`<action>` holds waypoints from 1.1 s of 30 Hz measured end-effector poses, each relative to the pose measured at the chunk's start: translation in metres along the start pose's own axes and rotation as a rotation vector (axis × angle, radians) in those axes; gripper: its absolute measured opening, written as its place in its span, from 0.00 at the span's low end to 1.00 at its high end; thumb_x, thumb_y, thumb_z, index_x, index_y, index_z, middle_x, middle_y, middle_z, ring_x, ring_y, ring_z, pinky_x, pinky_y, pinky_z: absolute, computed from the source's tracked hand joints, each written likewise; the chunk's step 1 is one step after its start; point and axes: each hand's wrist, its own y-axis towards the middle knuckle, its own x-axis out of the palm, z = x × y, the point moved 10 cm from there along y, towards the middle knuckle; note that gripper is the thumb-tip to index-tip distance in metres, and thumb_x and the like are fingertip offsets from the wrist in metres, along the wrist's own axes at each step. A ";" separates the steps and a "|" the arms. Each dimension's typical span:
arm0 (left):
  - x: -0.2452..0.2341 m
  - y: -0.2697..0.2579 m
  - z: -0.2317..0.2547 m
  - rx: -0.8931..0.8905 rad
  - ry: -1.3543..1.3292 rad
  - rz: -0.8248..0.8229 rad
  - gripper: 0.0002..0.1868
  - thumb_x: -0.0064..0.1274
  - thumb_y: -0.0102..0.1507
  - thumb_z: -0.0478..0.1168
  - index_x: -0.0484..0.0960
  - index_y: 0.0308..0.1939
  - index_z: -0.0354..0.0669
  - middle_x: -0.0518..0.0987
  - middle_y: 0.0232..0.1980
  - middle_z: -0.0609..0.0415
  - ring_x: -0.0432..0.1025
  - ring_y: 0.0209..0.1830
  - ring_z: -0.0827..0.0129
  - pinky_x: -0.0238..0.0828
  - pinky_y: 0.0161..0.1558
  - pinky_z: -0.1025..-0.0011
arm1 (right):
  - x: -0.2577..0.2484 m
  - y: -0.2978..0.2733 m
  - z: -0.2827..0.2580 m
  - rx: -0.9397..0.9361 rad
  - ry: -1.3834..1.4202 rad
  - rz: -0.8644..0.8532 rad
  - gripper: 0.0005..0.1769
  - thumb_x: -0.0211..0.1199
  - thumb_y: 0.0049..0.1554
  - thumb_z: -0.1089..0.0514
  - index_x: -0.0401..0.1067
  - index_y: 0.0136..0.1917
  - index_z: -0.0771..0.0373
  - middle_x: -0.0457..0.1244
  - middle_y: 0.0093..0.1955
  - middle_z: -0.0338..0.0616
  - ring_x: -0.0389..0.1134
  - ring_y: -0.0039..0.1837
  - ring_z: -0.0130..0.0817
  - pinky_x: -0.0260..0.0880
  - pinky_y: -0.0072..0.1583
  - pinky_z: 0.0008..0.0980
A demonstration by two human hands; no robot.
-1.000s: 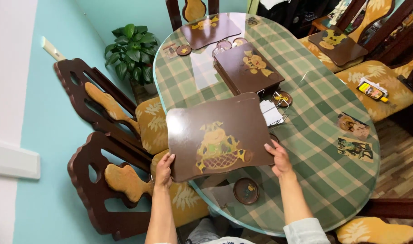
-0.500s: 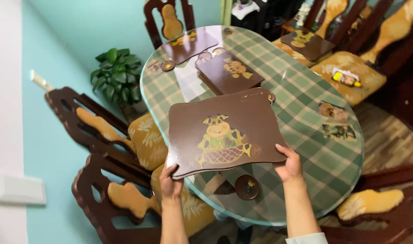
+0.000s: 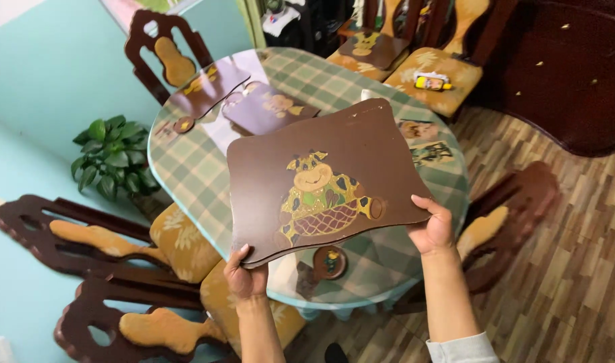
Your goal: Arranging and placing cow-themed placemats and coasters on a dining table and chairs.
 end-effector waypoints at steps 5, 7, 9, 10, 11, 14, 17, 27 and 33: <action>0.048 -0.023 -0.067 -0.028 0.001 0.000 0.28 0.46 0.60 0.31 0.71 0.66 0.29 0.76 0.65 0.43 0.68 0.68 0.52 0.59 0.71 0.52 | -0.034 -0.014 -0.076 -0.004 0.021 0.005 0.30 0.59 0.53 0.60 0.67 0.69 0.67 0.65 0.65 0.48 0.65 0.66 0.45 0.60 0.70 0.46; 0.071 -0.040 -0.100 -0.038 -0.015 -0.011 0.28 0.47 0.61 0.32 0.71 0.66 0.29 0.76 0.65 0.43 0.69 0.67 0.52 0.59 0.71 0.52 | -0.054 -0.019 -0.109 -0.002 0.036 -0.028 0.30 0.60 0.54 0.61 0.67 0.70 0.68 0.65 0.65 0.48 0.64 0.67 0.44 0.59 0.70 0.45; 0.091 -0.056 -0.138 -0.044 -0.004 0.036 0.30 0.48 0.58 0.33 0.72 0.65 0.31 0.78 0.63 0.44 0.70 0.65 0.51 0.61 0.67 0.49 | -0.075 -0.022 -0.148 -0.023 0.012 -0.030 0.28 0.59 0.54 0.62 0.66 0.68 0.70 0.65 0.66 0.47 0.64 0.69 0.43 0.59 0.72 0.43; 0.096 -0.059 -0.158 -0.040 -0.013 0.034 0.30 0.48 0.58 0.33 0.72 0.65 0.31 0.78 0.63 0.44 0.70 0.65 0.51 0.61 0.67 0.49 | -0.080 -0.025 -0.170 -0.024 0.003 -0.036 0.28 0.59 0.54 0.62 0.66 0.68 0.70 0.65 0.66 0.47 0.64 0.69 0.43 0.59 0.72 0.43; 0.098 -0.067 -0.174 -0.035 -0.010 0.013 0.29 0.48 0.59 0.33 0.71 0.66 0.30 0.77 0.63 0.43 0.70 0.66 0.51 0.60 0.69 0.50 | -0.086 -0.033 -0.186 -0.025 -0.023 -0.026 0.29 0.59 0.53 0.62 0.67 0.68 0.69 0.65 0.66 0.46 0.64 0.69 0.42 0.60 0.72 0.43; 0.101 -0.087 -0.230 -0.046 -0.011 0.027 0.29 0.49 0.61 0.33 0.70 0.67 0.28 0.77 0.63 0.43 0.69 0.66 0.51 0.59 0.70 0.51 | -0.137 -0.037 -0.231 -0.016 -0.060 -0.019 0.29 0.60 0.54 0.61 0.67 0.69 0.71 0.65 0.67 0.48 0.63 0.69 0.43 0.59 0.71 0.43; 0.127 -0.094 -0.273 -0.068 -0.029 0.008 0.29 0.49 0.61 0.33 0.70 0.67 0.29 0.76 0.63 0.43 0.69 0.66 0.51 0.59 0.70 0.51 | -0.164 -0.039 -0.275 -0.034 -0.090 -0.008 0.30 0.60 0.55 0.61 0.66 0.69 0.72 0.64 0.68 0.49 0.63 0.70 0.43 0.59 0.72 0.42; 0.224 -0.060 -0.371 -0.087 0.166 -0.114 0.39 0.49 0.53 0.28 0.65 0.71 0.33 0.75 0.65 0.44 0.69 0.67 0.54 0.61 0.71 0.57 | -0.243 0.008 -0.371 -0.055 -0.095 0.107 0.31 0.60 0.54 0.60 0.65 0.69 0.74 0.62 0.70 0.52 0.61 0.71 0.44 0.58 0.71 0.43; 0.228 0.023 -0.419 -0.174 0.380 -0.131 0.33 0.49 0.54 0.22 0.68 0.65 0.37 0.77 0.57 0.44 0.76 0.56 0.58 0.75 0.59 0.61 | -0.264 0.082 -0.408 -0.043 -0.097 0.034 0.32 0.60 0.53 0.63 0.64 0.71 0.74 0.63 0.68 0.50 0.62 0.70 0.43 0.58 0.72 0.42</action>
